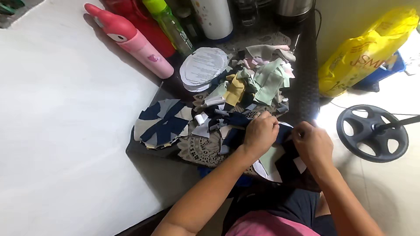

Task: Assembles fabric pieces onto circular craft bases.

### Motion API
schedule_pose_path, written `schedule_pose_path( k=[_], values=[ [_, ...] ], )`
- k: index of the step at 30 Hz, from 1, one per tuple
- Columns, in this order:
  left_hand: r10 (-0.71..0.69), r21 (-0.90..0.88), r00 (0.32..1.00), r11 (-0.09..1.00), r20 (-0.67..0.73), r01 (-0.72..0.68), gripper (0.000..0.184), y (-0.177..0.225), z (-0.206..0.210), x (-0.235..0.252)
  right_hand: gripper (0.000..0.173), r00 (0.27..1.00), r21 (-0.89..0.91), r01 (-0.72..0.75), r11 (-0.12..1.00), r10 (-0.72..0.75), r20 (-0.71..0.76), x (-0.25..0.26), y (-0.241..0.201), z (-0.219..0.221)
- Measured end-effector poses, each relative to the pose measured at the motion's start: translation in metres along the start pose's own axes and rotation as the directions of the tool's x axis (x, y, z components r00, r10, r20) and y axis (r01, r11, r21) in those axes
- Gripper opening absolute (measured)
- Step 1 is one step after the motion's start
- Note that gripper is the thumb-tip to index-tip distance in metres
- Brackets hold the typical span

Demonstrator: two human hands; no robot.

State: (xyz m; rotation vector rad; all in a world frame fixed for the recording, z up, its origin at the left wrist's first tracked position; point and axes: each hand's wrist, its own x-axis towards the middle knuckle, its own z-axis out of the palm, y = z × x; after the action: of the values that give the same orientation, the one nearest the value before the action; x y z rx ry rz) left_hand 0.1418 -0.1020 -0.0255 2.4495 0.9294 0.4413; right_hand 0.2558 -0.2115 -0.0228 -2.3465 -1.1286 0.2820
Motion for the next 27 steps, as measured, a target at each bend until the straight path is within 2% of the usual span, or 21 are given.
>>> schedule_pose_path(
  k=[6,14,21,27],
  values=[
    [0.025,0.03,0.999,0.999,-0.045,-0.024,0.013,0.0,0.006,0.005,0.016,1.0,-0.034,-0.018,0.999,0.018,-0.01,0.007,-0.001,0.0],
    [-0.013,0.058,1.0,0.998,0.005,0.013,0.013,0.004,0.004,0.012,0.012,0.999,-0.038,-0.036,0.999,0.036,0.003,0.01,0.0,0.001],
    [-0.045,0.055,0.999,0.998,0.024,0.044,0.014,0.007,0.002,0.016,0.009,0.998,0.113,0.017,0.993,-0.009,-0.067,0.002,0.009,0.0],
    [-0.066,0.04,0.997,0.997,0.036,0.065,0.014,0.006,0.002,0.016,0.015,0.99,0.09,0.099,0.991,-0.089,-0.107,-0.004,0.011,0.007]
  ],
)
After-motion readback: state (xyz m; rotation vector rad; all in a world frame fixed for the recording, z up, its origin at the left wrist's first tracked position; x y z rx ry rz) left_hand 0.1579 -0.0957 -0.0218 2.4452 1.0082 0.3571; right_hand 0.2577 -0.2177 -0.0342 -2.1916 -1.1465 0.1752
